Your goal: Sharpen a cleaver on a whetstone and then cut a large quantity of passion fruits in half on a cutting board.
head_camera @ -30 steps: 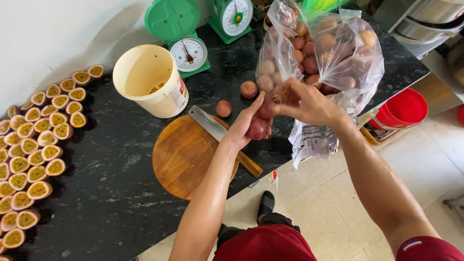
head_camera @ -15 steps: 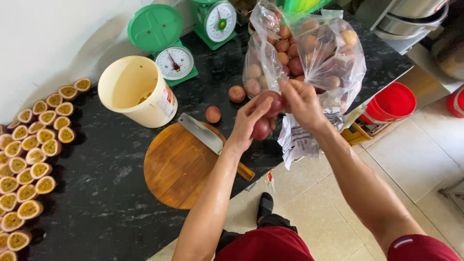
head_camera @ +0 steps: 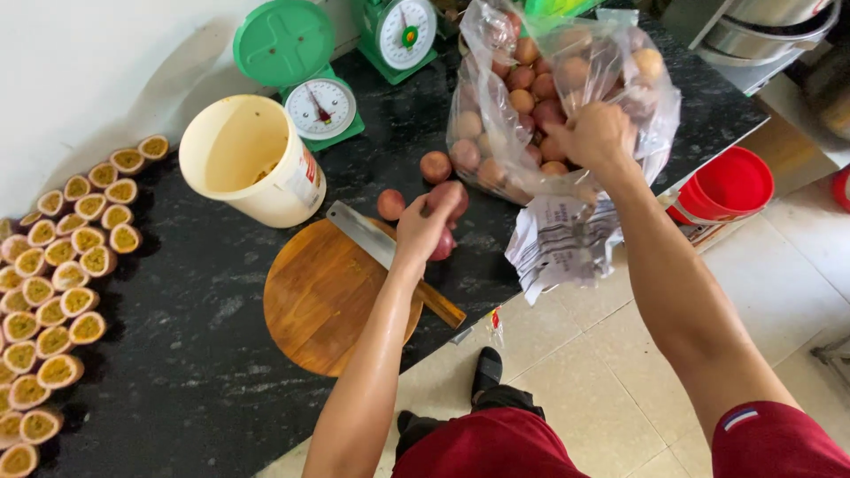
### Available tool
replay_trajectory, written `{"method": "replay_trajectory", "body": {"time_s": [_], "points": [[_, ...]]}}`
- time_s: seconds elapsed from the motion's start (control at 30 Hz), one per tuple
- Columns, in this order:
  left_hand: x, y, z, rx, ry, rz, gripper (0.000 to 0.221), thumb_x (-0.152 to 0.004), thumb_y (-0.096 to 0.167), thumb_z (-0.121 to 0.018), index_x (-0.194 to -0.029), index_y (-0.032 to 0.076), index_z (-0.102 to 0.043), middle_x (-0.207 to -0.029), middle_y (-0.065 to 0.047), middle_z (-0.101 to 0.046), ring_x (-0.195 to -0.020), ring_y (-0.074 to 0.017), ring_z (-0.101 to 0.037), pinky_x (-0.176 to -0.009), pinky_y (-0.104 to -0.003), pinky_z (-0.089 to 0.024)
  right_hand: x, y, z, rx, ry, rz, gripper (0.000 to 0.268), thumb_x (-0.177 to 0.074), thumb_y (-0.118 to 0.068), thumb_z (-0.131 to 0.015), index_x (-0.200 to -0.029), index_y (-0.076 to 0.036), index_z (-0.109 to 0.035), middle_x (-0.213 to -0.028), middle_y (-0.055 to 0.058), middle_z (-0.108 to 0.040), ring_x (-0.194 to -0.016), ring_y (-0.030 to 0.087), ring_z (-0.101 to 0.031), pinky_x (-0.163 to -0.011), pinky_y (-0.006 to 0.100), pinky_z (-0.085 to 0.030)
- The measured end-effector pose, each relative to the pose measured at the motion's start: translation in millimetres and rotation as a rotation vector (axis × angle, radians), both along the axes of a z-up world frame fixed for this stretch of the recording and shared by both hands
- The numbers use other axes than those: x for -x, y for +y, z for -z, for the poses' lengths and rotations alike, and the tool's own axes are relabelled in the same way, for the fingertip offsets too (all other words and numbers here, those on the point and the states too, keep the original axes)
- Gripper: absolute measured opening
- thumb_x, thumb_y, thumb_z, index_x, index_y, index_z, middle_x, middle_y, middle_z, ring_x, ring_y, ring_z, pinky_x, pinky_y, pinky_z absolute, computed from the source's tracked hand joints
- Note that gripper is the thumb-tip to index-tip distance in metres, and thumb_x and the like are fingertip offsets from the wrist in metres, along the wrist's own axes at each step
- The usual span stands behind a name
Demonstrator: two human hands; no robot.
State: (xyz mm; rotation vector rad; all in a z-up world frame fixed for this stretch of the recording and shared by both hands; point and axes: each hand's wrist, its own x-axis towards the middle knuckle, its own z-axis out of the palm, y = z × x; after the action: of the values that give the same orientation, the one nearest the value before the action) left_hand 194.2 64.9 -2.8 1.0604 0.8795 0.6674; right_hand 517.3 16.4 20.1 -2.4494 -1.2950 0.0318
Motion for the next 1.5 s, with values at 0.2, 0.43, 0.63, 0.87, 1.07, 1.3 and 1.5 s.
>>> {"method": "replay_trajectory", "body": {"time_s": [0.2, 0.43, 0.63, 0.87, 1.07, 1.3, 1.5], "points": [[-8, 9, 13, -0.545, 0.955, 0.13, 0.062, -0.076, 0.056, -0.078, -0.123, 0.017, -0.069, -0.11, -0.016, -0.074, -0.104, -0.0396, -0.07, -0.087, -0.051, -0.056, 30, -4, -33, -0.049, -0.079, -0.063, 0.035, -0.091, -0.039, -0.073, -0.095, -0.005, -0.079, -0.089, 0.026, -0.072, -0.083, 0.046, -0.07, -0.071, 0.052, -0.055], [10, 38, 31, -0.578, 0.943, 0.009, 0.076, -0.076, 0.061, -0.074, -0.133, 0.012, -0.059, -0.109, -0.024, -0.073, -0.104, -0.0431, -0.069, -0.086, -0.054, -0.055, 144, -51, -46, -0.35, -0.002, -0.263, 0.026, -0.111, -0.028, -0.064, -0.122, -0.005, -0.072, -0.103, 0.024, -0.071, -0.093, 0.043, -0.069, -0.08, 0.052, -0.054], [120, 52, 48, 0.23, -0.146, -0.246, 0.071, -0.098, 0.068, -0.064, -0.107, -0.003, -0.064, -0.088, -0.014, -0.069, -0.079, -0.0299, -0.066, -0.07, -0.041, -0.056, 252, -76, 27, -0.291, 0.195, -0.59, 0.026, -0.098, -0.023, -0.07, -0.121, -0.01, -0.07, -0.104, 0.019, -0.07, -0.098, 0.04, -0.069, -0.082, 0.049, -0.055], [239, -21, -3, 0.274, -0.08, -0.605, 0.044, -0.101, 0.047, -0.05, -0.099, 0.008, -0.068, -0.087, -0.007, -0.069, -0.082, -0.0218, -0.066, -0.074, -0.041, -0.055, 298, -78, 60, -0.029, 0.264, -0.66, 0.068, -0.084, -0.03, -0.074, -0.144, -0.009, -0.051, -0.105, 0.028, -0.068, -0.092, 0.047, -0.067, -0.08, 0.052, -0.055], [284, -35, 49, -0.284, 0.595, -0.707, 0.073, -0.106, 0.066, -0.034, -0.108, 0.003, -0.072, -0.09, -0.008, -0.072, -0.088, -0.0202, -0.067, -0.08, -0.033, -0.048, 325, -96, 22, -0.017, 0.311, -0.562, 0.058, -0.095, -0.027, -0.063, -0.149, -0.013, -0.051, -0.095, 0.026, -0.07, -0.082, 0.046, -0.068, -0.073, 0.052, -0.055], [313, -34, 49, -0.127, 0.365, -0.845, 0.056, -0.097, 0.053, -0.046, -0.102, 0.002, -0.067, -0.096, -0.013, -0.071, -0.086, -0.0297, -0.072, -0.075, -0.048, -0.058, 345, -146, -22, 0.643, 0.988, -0.585, 0.062, -0.094, -0.044, -0.054, -0.153, -0.027, -0.043, -0.059, -0.001, -0.05, -0.044, 0.008, -0.048, -0.036, 0.027, -0.039], [286, -44, 27, -0.254, 0.875, -0.708, 0.06, -0.103, 0.056, -0.032, -0.102, 0.006, -0.066, -0.091, -0.018, -0.075, -0.092, -0.0405, -0.071, -0.084, -0.05, -0.048, 308, -160, 8, 0.718, 1.123, -0.464, 0.059, -0.097, -0.042, -0.053, -0.153, -0.027, -0.043, -0.059, -0.001, -0.044, -0.042, 0.009, -0.042, -0.035, 0.028, -0.034]]}}
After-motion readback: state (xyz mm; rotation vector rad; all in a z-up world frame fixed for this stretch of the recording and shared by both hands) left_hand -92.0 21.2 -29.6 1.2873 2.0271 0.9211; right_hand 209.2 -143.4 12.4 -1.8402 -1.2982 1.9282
